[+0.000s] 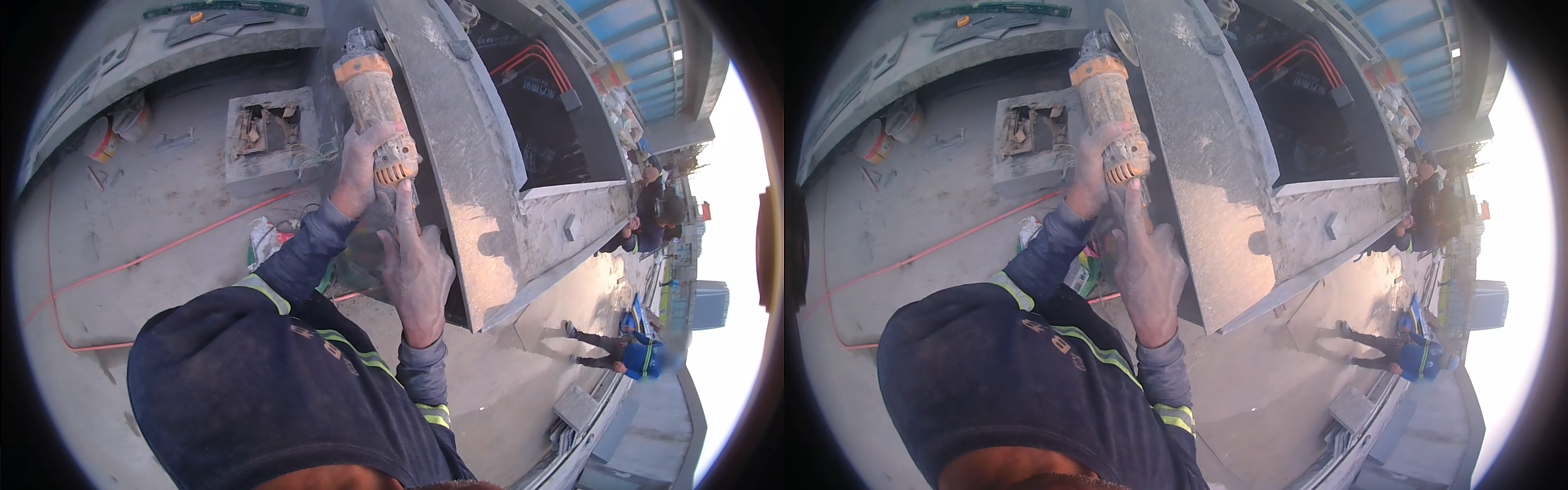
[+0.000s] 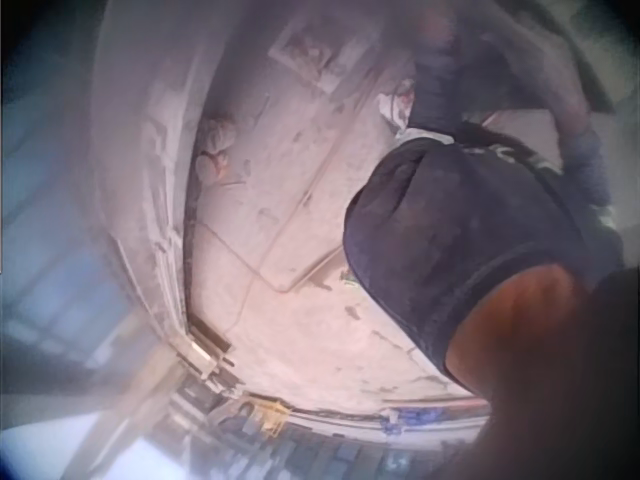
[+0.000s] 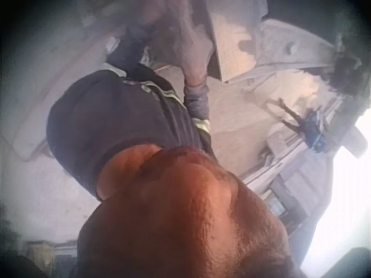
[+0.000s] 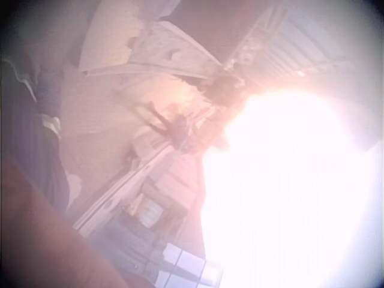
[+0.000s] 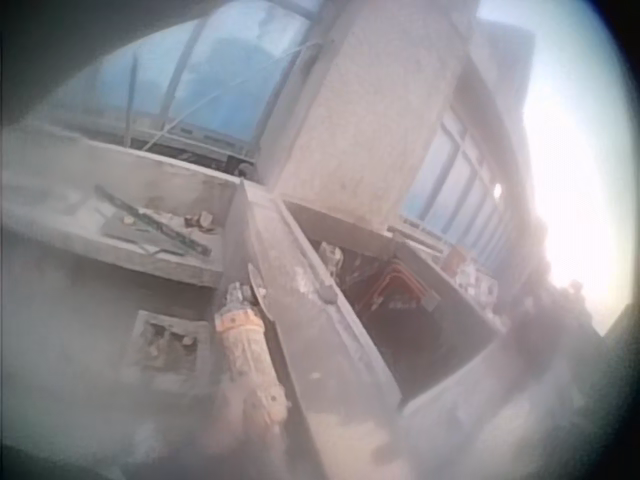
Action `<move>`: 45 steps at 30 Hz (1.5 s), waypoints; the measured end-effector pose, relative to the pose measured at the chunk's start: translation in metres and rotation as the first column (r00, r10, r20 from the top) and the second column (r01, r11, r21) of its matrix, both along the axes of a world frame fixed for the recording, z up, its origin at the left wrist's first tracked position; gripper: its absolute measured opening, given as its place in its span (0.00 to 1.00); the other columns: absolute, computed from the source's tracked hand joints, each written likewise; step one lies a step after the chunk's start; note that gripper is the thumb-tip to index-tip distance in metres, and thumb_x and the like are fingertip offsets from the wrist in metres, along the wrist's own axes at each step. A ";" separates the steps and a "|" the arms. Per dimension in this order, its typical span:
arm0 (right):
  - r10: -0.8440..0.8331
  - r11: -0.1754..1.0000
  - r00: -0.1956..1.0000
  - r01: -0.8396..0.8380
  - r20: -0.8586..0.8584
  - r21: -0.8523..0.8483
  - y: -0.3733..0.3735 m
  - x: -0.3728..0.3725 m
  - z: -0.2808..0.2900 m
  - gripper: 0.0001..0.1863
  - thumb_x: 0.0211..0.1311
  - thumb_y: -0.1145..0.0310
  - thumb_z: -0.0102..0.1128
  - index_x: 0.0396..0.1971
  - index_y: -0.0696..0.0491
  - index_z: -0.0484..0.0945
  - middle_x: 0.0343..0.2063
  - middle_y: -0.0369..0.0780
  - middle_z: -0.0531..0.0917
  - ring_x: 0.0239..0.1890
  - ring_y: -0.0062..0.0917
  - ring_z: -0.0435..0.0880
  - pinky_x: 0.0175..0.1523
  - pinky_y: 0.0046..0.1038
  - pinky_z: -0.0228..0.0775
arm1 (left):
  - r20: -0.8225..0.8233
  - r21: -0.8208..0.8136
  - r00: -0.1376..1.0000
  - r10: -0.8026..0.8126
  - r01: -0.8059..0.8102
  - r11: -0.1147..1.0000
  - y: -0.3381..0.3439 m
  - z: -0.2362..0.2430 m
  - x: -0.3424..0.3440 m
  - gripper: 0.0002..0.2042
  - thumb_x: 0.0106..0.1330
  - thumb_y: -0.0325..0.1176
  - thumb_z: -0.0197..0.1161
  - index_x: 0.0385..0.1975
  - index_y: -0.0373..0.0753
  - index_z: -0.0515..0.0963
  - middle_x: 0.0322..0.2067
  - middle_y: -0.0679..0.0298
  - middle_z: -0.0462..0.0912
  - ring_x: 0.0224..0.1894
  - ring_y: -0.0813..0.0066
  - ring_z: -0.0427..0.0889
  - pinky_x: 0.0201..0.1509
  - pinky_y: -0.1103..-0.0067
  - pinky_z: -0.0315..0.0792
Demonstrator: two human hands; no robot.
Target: The person uses a handheld angle grinder to cut along the edge of a concrete ledge on a rooftop. The tool is held with both hands and guided steadily along the surface while dust is generated. Another worker is visible nearby but not interacting with the task.
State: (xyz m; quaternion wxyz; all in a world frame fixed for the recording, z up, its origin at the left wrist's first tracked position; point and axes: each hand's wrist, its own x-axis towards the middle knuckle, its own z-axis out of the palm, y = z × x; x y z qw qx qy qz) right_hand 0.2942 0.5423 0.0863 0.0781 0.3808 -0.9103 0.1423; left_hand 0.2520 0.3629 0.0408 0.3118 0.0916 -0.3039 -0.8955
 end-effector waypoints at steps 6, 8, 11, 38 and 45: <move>0.001 1.000 1.000 -0.001 0.005 0.006 0.001 0.002 0.003 0.47 0.68 0.63 0.73 0.84 0.36 0.60 0.27 0.47 0.75 0.23 0.42 0.79 0.30 0.44 0.71 | 0.006 0.008 1.000 -0.031 0.030 1.000 0.000 0.000 0.003 0.19 0.69 0.41 0.67 0.49 0.31 0.78 0.35 0.55 0.85 0.32 0.63 0.91 0.35 0.71 0.88; 0.023 0.999 1.000 -0.024 -0.010 -0.028 -0.001 -0.003 0.001 0.47 0.68 0.63 0.73 0.84 0.36 0.60 0.27 0.47 0.75 0.23 0.42 0.80 0.30 0.44 0.71 | -0.011 -0.013 1.000 -0.027 0.027 1.000 -0.004 -0.001 -0.002 0.19 0.69 0.41 0.67 0.50 0.31 0.77 0.35 0.55 0.85 0.32 0.63 0.91 0.35 0.71 0.88; 0.027 0.999 0.999 -0.027 -0.020 -0.032 -0.010 -0.010 0.001 0.47 0.68 0.63 0.73 0.84 0.36 0.61 0.27 0.47 0.75 0.23 0.42 0.80 0.30 0.44 0.71 | -0.031 0.003 0.999 -0.033 0.033 0.999 -0.013 -0.009 -0.014 0.19 0.69 0.41 0.67 0.50 0.31 0.77 0.35 0.55 0.85 0.33 0.63 0.91 0.36 0.71 0.87; 0.138 0.935 0.966 -0.053 0.221 -0.352 0.004 0.013 -0.017 0.46 0.66 0.73 0.67 0.82 0.33 0.61 0.34 0.52 0.83 0.29 0.46 0.86 0.34 0.45 0.78 | -0.229 -0.907 0.867 0.443 -0.355 0.226 -0.044 -0.096 0.004 0.35 0.69 0.57 0.73 0.65 0.35 0.77 0.50 0.52 0.89 0.50 0.63 0.88 0.58 0.67 0.83; 0.031 0.977 0.999 -0.026 0.021 -0.213 -0.015 -0.018 -0.027 0.43 0.68 0.76 0.57 0.83 0.39 0.61 0.32 0.54 0.79 0.34 0.49 0.86 0.38 0.48 0.76 | 0.017 -0.035 0.998 -0.061 0.062 0.997 -0.058 -0.073 -0.043 0.23 0.77 0.48 0.61 0.59 0.34 0.77 0.48 0.45 0.87 0.46 0.60 0.89 0.52 0.68 0.86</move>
